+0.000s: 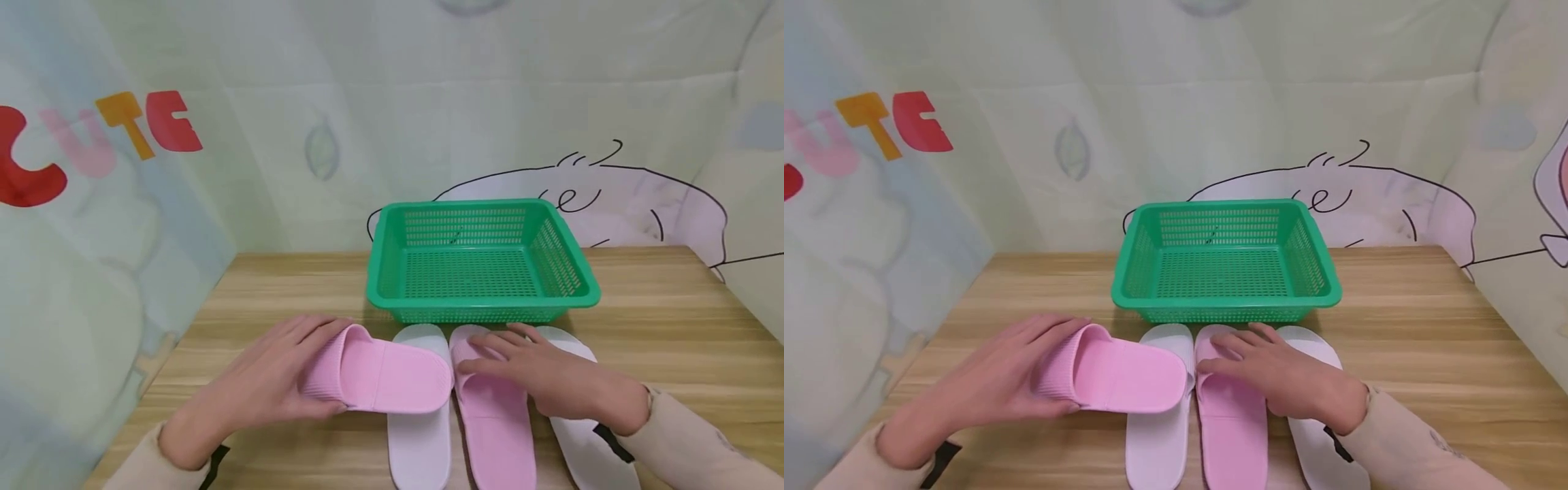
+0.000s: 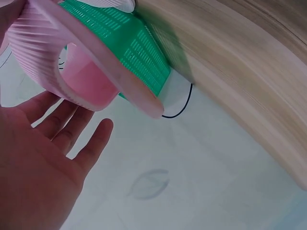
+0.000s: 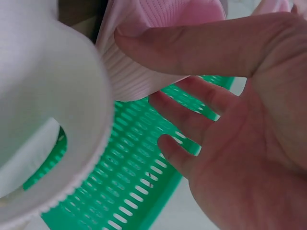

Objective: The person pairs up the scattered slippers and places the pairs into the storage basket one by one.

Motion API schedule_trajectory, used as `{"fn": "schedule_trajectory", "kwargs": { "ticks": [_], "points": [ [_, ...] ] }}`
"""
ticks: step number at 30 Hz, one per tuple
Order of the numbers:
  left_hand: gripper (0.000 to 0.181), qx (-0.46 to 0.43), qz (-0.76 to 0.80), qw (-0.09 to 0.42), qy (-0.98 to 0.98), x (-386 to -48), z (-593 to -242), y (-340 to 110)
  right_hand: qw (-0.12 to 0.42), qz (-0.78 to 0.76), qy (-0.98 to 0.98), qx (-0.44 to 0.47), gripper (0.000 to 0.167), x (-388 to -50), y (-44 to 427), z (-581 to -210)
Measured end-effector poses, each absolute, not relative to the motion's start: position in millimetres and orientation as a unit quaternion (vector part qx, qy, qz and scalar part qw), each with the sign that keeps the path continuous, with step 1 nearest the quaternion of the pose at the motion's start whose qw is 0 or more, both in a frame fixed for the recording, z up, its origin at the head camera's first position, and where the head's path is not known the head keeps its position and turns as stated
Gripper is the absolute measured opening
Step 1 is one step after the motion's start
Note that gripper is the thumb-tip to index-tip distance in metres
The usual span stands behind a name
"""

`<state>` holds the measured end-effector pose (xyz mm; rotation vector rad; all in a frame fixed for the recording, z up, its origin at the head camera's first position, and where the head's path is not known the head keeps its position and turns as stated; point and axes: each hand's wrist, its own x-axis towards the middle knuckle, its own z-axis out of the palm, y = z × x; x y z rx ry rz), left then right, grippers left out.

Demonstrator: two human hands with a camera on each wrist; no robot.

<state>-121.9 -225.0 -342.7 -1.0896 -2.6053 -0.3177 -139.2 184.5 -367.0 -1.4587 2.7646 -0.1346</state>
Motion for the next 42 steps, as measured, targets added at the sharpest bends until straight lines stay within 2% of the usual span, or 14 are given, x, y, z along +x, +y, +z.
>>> {"fn": "schedule_trajectory", "kwargs": {
  "ticks": [16, 22, 26, 42],
  "points": [
    [0.094, -0.380, -0.120, 0.147, -0.905, -126, -344, -222, -0.007, -0.048, 0.887, -0.458, 0.111, -126, 200, -338],
    [0.095, -0.382, -0.120, 0.150, -0.904, -127, -343, -220, -0.031, -0.073, 0.874, -0.480, 0.112, -122, 214, -332],
    [0.095, -0.386, -0.122, 0.153, -0.901, -127, -341, -218, -0.056, -0.091, 0.864, -0.491, 0.106, -122, 225, -327],
    [0.097, -0.388, -0.141, 0.173, -0.894, -133, -337, -204, -0.075, -0.167, 0.884, -0.430, 0.104, -115, 244, -307]
  ]
}}
